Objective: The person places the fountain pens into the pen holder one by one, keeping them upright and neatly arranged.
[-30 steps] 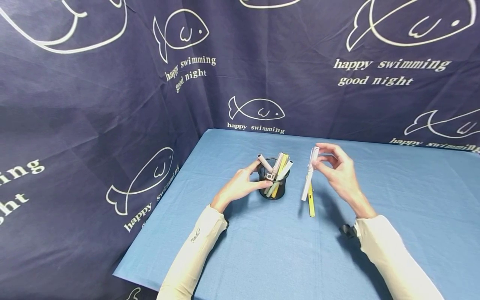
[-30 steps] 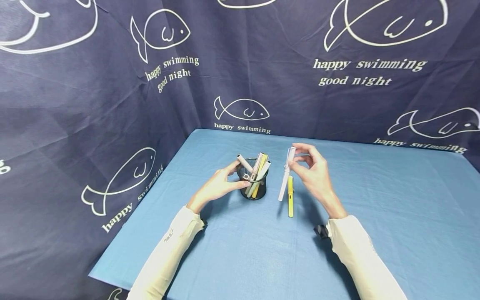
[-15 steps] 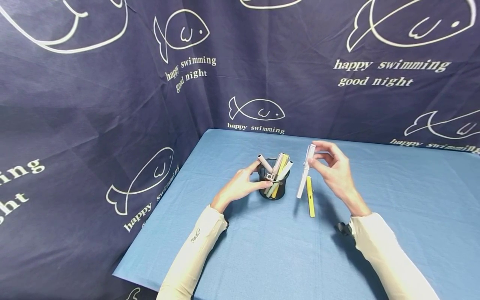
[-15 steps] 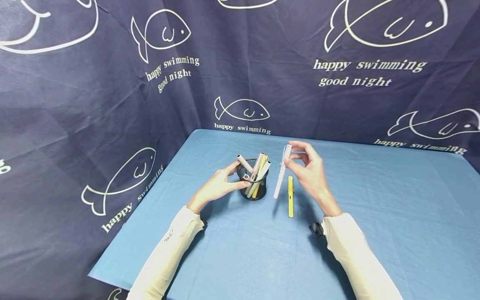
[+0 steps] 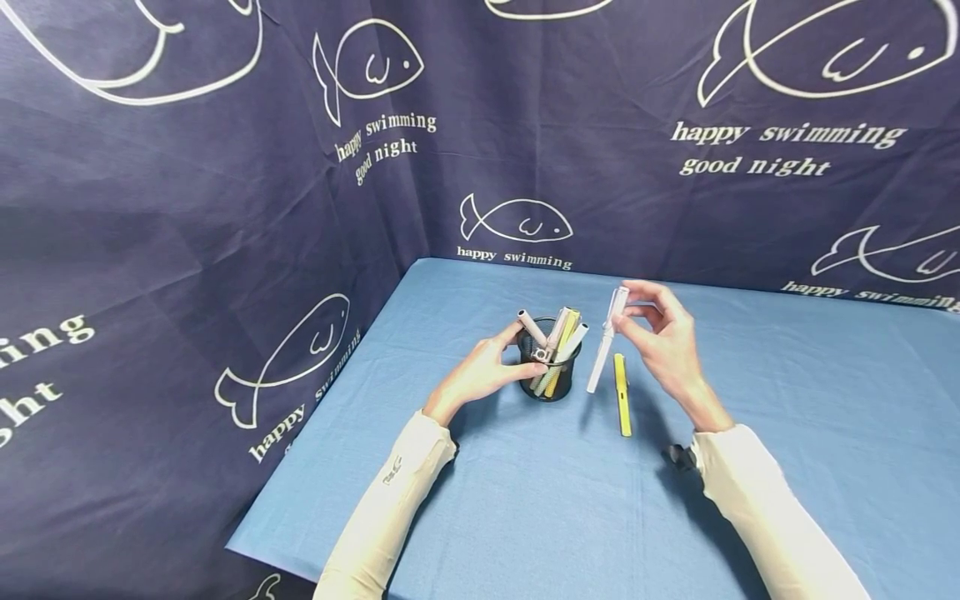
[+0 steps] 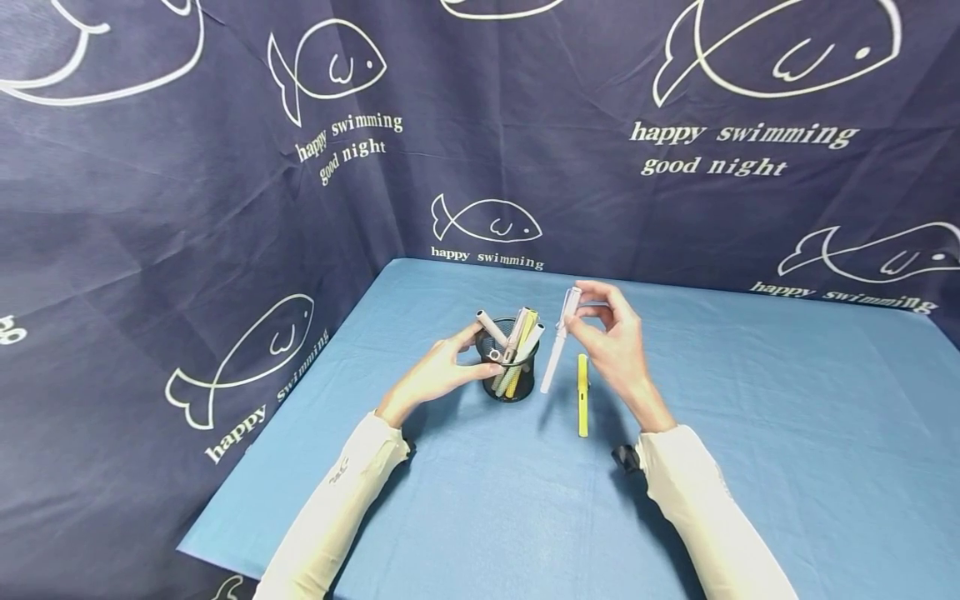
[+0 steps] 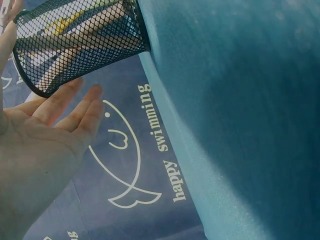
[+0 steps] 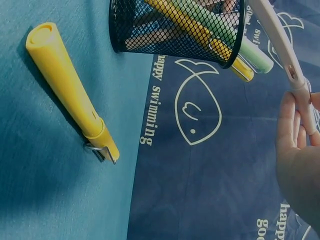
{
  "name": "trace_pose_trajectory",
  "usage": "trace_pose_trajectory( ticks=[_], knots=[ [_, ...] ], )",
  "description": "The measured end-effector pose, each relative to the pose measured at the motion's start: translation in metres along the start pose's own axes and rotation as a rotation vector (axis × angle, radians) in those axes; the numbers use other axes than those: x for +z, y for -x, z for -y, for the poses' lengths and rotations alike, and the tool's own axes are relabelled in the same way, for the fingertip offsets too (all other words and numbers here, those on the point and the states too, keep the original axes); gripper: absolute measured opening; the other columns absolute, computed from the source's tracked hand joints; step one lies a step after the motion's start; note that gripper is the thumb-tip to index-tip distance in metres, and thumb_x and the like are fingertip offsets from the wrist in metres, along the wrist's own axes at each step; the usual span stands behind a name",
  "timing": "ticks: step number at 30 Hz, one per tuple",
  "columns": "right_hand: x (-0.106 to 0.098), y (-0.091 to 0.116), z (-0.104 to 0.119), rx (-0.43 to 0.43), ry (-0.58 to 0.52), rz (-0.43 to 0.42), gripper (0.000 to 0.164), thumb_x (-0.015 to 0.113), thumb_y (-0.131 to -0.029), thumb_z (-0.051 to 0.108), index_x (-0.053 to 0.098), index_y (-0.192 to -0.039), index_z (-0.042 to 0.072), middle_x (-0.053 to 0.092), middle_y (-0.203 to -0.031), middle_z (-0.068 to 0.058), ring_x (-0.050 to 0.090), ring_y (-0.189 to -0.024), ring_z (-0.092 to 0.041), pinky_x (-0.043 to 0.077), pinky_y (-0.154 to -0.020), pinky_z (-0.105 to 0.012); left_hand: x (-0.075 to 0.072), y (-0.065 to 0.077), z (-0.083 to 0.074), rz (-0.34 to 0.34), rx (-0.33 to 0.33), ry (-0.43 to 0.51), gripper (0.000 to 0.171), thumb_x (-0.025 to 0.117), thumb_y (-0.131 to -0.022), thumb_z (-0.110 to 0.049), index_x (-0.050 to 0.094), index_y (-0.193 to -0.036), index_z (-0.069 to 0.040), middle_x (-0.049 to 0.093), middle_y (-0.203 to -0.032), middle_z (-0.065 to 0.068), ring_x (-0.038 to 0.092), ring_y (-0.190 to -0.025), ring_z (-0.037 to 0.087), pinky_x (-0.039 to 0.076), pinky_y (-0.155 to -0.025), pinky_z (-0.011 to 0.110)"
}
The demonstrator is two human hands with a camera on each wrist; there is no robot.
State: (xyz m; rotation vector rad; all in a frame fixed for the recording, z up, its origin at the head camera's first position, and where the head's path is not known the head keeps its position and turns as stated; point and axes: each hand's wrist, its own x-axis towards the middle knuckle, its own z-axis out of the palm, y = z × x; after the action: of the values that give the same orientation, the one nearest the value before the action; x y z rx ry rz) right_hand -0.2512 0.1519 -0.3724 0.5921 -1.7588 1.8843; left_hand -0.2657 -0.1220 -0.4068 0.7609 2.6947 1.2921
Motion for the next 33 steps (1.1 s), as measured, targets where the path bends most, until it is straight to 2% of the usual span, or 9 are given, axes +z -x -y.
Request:
trace_pose_trajectory(
  ticks=[14, 24, 33],
  knots=[
    [0.007, -0.004, -0.002, -0.010, 0.000, -0.011, 0.049, 0.062, -0.081, -0.031, 0.056, -0.129, -0.020, 0.062, -0.111, -0.011, 0.064, -0.091, -0.014, 0.053, -0.086, -0.022, 0.000, 0.000, 0.001, -0.002, 0.017, 0.006, 0.089, 0.077, -0.092, -0.044, 0.033, -0.163, -0.014, 0.057, -0.147, 0.015, 0.052, -0.136, 0.025, 0.042, -0.111, 0.042],
    [0.015, -0.008, 0.000, 0.005, 0.022, -0.015, 0.049, 0.062, -0.083, -0.029, 0.056, -0.130, -0.019, 0.061, -0.113, -0.009, 0.064, -0.091, -0.014, 0.053, -0.086, -0.021, 0.000, -0.001, 0.001, -0.005, 0.007, 0.008, 0.089, 0.077, -0.092, -0.047, 0.033, -0.164, -0.019, 0.057, -0.147, 0.014, 0.053, -0.135, 0.023, 0.042, -0.111, 0.040],
    [0.019, -0.011, -0.002, -0.020, 0.038, -0.010, 0.049, 0.062, -0.083, -0.029, 0.056, -0.131, -0.018, 0.060, -0.113, -0.009, 0.063, -0.094, -0.016, 0.051, -0.089, -0.023, -0.001, -0.001, 0.002, 0.005, 0.005, -0.009, 0.089, 0.077, -0.092, -0.048, 0.034, -0.163, -0.017, 0.057, -0.147, 0.016, 0.052, -0.136, 0.024, 0.041, -0.112, 0.041]
  ],
)
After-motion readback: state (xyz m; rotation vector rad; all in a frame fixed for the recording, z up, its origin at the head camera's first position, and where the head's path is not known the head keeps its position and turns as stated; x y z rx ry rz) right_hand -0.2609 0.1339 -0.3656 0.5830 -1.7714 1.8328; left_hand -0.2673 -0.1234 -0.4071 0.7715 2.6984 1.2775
